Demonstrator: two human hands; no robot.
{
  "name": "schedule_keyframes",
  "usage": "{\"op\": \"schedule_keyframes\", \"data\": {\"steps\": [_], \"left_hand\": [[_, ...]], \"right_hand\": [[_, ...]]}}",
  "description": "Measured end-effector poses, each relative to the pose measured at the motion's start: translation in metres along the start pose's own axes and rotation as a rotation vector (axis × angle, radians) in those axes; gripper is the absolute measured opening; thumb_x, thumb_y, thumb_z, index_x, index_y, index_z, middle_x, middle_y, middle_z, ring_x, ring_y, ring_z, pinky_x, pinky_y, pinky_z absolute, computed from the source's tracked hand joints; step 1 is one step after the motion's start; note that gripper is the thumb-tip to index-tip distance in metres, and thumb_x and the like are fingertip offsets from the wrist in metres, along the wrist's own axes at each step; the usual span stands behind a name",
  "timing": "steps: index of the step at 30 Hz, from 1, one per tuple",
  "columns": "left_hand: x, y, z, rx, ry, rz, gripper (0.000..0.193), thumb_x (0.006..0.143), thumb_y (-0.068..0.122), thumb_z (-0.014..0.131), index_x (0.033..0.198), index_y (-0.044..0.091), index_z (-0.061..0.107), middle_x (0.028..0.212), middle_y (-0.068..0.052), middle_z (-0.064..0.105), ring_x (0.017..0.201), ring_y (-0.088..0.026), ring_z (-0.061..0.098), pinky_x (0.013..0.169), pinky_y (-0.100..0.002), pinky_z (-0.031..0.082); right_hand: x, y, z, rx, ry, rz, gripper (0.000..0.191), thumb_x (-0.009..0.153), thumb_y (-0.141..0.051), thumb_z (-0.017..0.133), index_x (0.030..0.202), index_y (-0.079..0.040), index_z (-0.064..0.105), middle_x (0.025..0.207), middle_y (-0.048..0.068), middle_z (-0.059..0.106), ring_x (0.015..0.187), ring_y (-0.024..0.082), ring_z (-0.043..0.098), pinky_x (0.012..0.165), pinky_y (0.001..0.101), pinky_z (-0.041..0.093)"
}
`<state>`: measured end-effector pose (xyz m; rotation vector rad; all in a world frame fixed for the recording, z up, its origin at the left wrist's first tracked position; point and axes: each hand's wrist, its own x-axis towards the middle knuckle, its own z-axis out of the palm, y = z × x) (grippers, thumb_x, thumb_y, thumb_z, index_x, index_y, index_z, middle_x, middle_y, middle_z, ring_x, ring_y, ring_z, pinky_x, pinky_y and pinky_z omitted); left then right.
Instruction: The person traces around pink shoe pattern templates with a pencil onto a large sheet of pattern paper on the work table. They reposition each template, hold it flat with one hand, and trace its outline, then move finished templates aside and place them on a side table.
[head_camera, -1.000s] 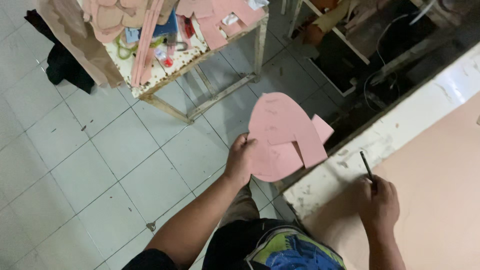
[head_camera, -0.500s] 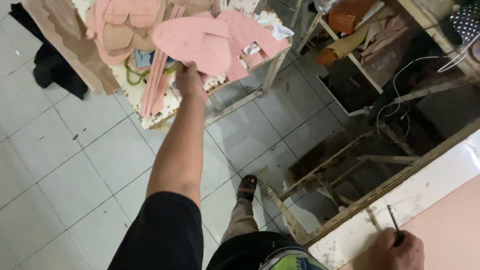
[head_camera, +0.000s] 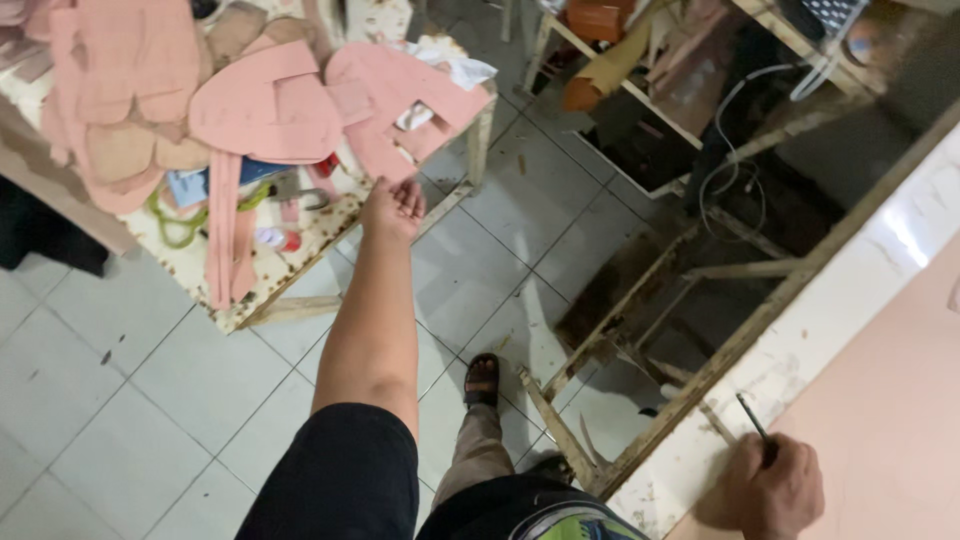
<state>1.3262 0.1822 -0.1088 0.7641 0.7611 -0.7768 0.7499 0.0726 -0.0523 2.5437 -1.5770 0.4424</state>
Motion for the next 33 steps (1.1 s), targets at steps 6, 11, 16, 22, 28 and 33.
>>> {"op": "schedule_keyframes", "data": {"steps": [6, 11, 16, 22, 28, 33], "left_hand": [[0.031, -0.028, 0.057, -0.3, -0.313, 0.034, 0.027, 0.105, 0.022, 0.049, 0.09, 0.005, 0.063, 0.079, -0.007, 0.068, 0.068, -0.02, 0.062, 0.075, -0.037, 0.052], [0.016, -0.082, 0.075, -0.301, -0.543, -0.037, 0.025, 0.105, 0.018, 0.051, 0.085, 0.007, 0.062, 0.078, -0.006, 0.063, 0.076, -0.022, 0.062, 0.08, -0.04, 0.054], [-0.04, -0.149, 0.032, 0.014, -0.79, -0.165, 0.023, 0.107, 0.018, 0.052, 0.09, 0.007, 0.064, 0.086, -0.006, 0.064, 0.083, -0.02, 0.062, 0.085, -0.039, 0.055], [-0.128, -0.226, -0.059, 0.479, -1.106, -0.601, 0.029, 0.111, 0.029, 0.058, 0.098, 0.005, 0.068, 0.093, -0.009, 0.07, 0.083, -0.02, 0.068, 0.076, -0.035, 0.058], [-0.22, -0.293, -0.164, 1.049, -0.901, -0.789, 0.023, 0.096, 0.025, 0.061, 0.101, 0.004, 0.07, 0.089, -0.005, 0.071, 0.079, -0.014, 0.068, 0.074, -0.03, 0.058], [-0.257, -0.349, -0.245, 1.36, -0.965, -0.774, 0.032, 0.099, 0.033, 0.071, 0.1, 0.002, 0.063, 0.081, -0.006, 0.066, 0.066, -0.015, 0.062, 0.057, -0.028, 0.051]], "right_hand": [[0.078, -0.041, 0.033, 0.012, 0.007, -0.014, 0.017, 0.102, -0.026, 0.069, 0.097, -0.013, 0.059, 0.09, 0.006, 0.062, 0.085, 0.03, 0.063, 0.071, 0.0435, 0.05], [0.114, -0.058, 0.041, 0.064, 0.024, 0.03, 0.016, 0.093, -0.025, 0.07, 0.096, -0.013, 0.06, 0.092, 0.008, 0.061, 0.086, 0.032, 0.061, 0.074, 0.0474, 0.049], [0.099, -0.047, 0.036, 0.155, 0.065, 0.073, 0.018, 0.089, -0.026, 0.072, 0.089, -0.013, 0.06, 0.088, 0.01, 0.062, 0.082, 0.035, 0.063, 0.069, 0.0488, 0.05], [0.039, -0.022, 0.033, 0.599, -0.125, 0.458, 0.023, 0.094, -0.028, 0.069, 0.108, -0.009, 0.071, 0.096, 0.013, 0.073, 0.088, 0.03, 0.07, 0.077, 0.042, 0.057], [-0.132, 0.039, -0.005, 1.413, -0.125, 0.643, 0.043, 0.1, -0.029, 0.066, 0.13, 0.002, 0.062, 0.117, 0.021, 0.069, 0.101, 0.025, 0.068, 0.082, 0.0379, 0.059], [-0.269, 0.122, -0.034, 2.217, -0.068, 0.999, 0.082, 0.095, -0.061, 0.058, 0.143, 0.005, 0.051, 0.135, 0.029, 0.062, 0.119, 0.04, 0.065, 0.096, 0.052, 0.056]]}}
